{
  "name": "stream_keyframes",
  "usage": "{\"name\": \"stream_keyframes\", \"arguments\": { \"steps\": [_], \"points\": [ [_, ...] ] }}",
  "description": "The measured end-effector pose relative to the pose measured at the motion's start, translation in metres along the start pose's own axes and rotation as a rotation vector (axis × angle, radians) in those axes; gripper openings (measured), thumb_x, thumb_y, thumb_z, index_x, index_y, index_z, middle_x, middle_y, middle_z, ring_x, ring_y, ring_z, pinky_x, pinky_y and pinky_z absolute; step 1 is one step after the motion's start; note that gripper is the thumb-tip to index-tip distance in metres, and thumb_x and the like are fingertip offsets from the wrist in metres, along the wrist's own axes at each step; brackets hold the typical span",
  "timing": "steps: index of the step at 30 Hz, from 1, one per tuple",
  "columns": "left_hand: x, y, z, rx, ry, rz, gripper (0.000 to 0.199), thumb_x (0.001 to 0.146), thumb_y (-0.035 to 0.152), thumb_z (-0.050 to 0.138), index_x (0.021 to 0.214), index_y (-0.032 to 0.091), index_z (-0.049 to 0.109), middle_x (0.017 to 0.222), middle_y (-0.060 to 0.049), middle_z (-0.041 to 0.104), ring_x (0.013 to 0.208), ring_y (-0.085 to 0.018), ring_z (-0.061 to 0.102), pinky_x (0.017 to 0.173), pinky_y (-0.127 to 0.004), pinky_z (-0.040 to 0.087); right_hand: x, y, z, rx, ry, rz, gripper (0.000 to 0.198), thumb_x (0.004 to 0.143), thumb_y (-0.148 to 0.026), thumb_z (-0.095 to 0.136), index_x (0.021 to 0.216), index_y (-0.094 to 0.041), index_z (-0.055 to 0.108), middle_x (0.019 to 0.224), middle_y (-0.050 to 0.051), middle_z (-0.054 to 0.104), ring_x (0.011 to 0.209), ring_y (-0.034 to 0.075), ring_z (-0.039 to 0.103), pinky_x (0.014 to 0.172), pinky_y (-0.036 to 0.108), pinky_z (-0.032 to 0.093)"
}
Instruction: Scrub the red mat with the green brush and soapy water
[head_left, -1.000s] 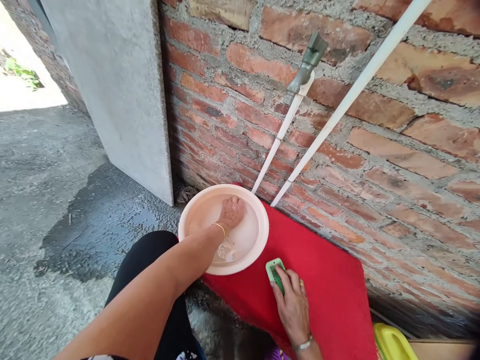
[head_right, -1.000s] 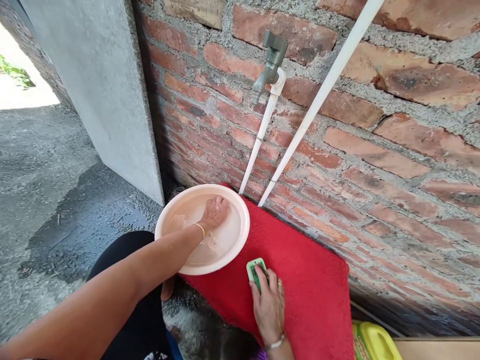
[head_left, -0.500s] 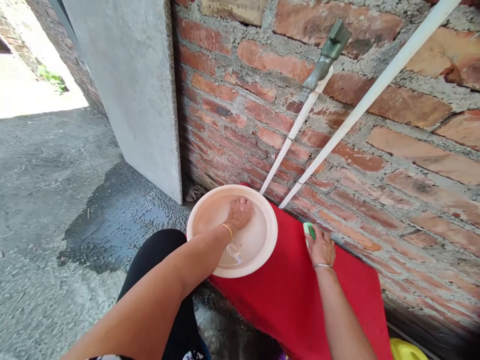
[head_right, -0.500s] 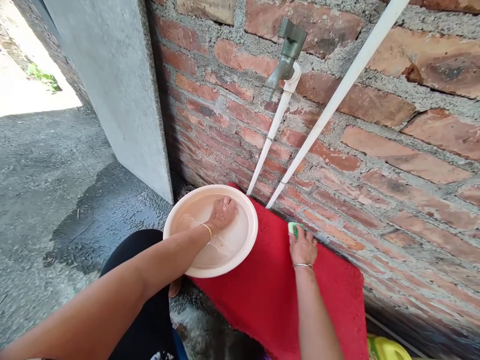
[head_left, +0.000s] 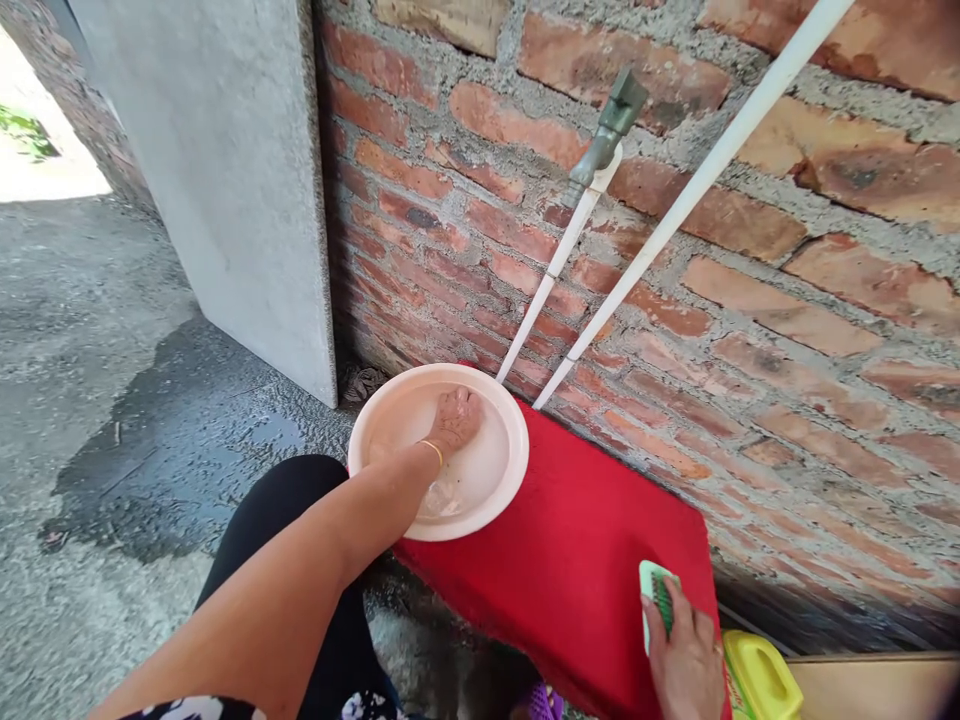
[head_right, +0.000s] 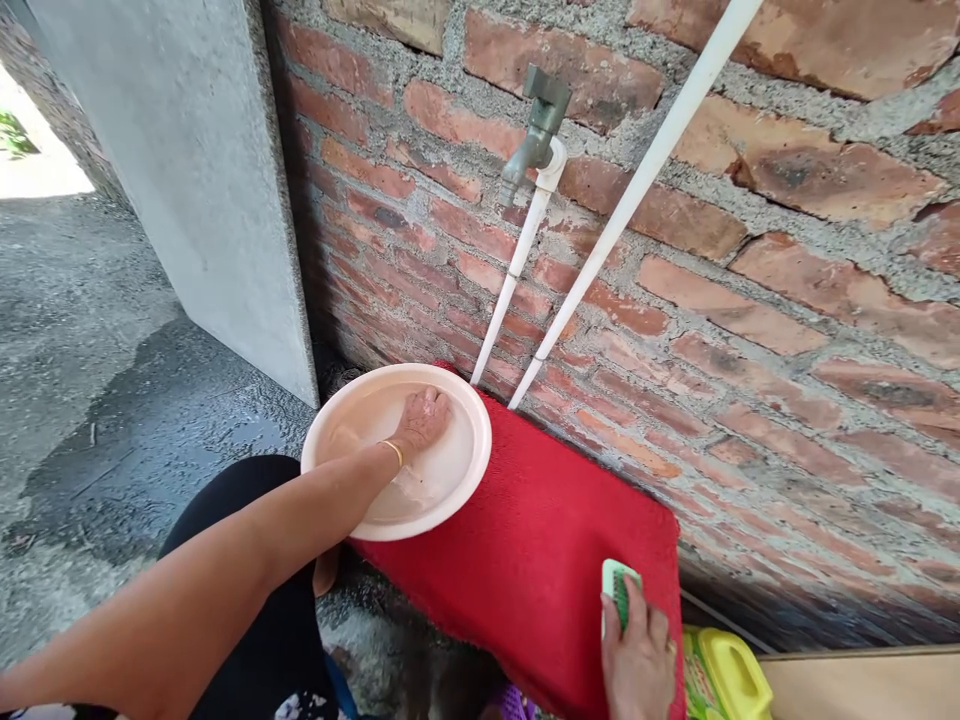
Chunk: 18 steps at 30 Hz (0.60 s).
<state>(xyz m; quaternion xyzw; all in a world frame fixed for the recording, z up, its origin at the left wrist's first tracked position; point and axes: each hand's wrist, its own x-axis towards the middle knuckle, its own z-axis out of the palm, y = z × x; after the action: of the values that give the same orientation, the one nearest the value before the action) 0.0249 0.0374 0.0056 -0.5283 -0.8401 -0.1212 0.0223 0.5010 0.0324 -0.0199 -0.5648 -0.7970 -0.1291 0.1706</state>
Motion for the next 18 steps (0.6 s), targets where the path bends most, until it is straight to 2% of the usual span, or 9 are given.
{"name": "stream_keyframes", "arguments": {
  "steps": [3,5,8,11,14,18],
  "points": [
    [0.0,-0.001,0.0,0.021,-0.007,0.012,0.032,0.094,0.022,0.039,0.108,0.012,0.065,0.111,-0.019,0.061,0.102,-0.032,0.059,0.087,-0.045,0.037,-0.029,-0.036,-0.007,0.132,0.034,-0.135,0.065,0.096,-0.066,0.033,0.133,-0.02,0.058,0.108,0.015,0.066,0.094,0.029,0.063,0.078,0.042,0.049],
    [0.0,-0.001,0.0,0.031,-0.004,0.014,0.032,0.094,0.023,0.039,0.108,0.012,0.065,0.11,-0.019,0.062,0.101,-0.032,0.059,0.086,-0.045,0.038,-0.036,-0.064,-0.009,0.229,0.012,-0.2,0.055,0.097,-0.061,0.038,0.134,-0.025,0.059,0.113,0.012,0.065,0.098,0.027,0.062,0.083,0.041,0.048],
    [0.0,-0.001,-0.001,0.043,-0.001,0.016,0.031,0.094,0.023,0.039,0.107,0.012,0.065,0.11,-0.019,0.062,0.101,-0.032,0.059,0.086,-0.044,0.038,-0.024,-0.103,-0.008,0.315,-0.062,-0.285,0.045,0.099,-0.053,0.042,0.134,-0.031,0.059,0.117,0.009,0.064,0.104,0.024,0.06,0.09,0.039,0.047],
    [0.0,-0.002,-0.001,0.041,-0.001,0.016,0.029,0.094,0.023,0.041,0.106,0.012,0.065,0.108,-0.019,0.062,0.101,-0.031,0.059,0.086,-0.043,0.038,0.008,-0.124,0.002,0.301,-0.078,-0.28,0.045,0.099,-0.053,0.039,0.133,-0.033,0.061,0.115,0.008,0.064,0.101,0.023,0.059,0.09,0.039,0.046],
    [0.0,-0.002,0.0,0.044,-0.002,0.017,0.029,0.094,0.024,0.041,0.106,0.012,0.065,0.109,-0.019,0.062,0.101,-0.031,0.059,0.087,-0.043,0.038,0.045,-0.115,0.014,0.215,-0.052,-0.188,0.055,0.1,-0.058,0.031,0.13,-0.027,0.064,0.109,0.011,0.063,0.094,0.024,0.06,0.086,0.04,0.047],
    [0.001,-0.001,0.001,0.044,-0.021,0.011,0.031,0.094,0.024,0.04,0.108,0.012,0.065,0.111,-0.019,0.061,0.102,-0.032,0.059,0.087,-0.044,0.038,0.066,-0.068,0.02,0.051,-0.014,-0.012,0.068,0.098,-0.062,0.022,0.126,-0.017,0.066,0.1,0.015,0.063,0.082,0.025,0.059,0.079,0.041,0.047]
  ]
}}
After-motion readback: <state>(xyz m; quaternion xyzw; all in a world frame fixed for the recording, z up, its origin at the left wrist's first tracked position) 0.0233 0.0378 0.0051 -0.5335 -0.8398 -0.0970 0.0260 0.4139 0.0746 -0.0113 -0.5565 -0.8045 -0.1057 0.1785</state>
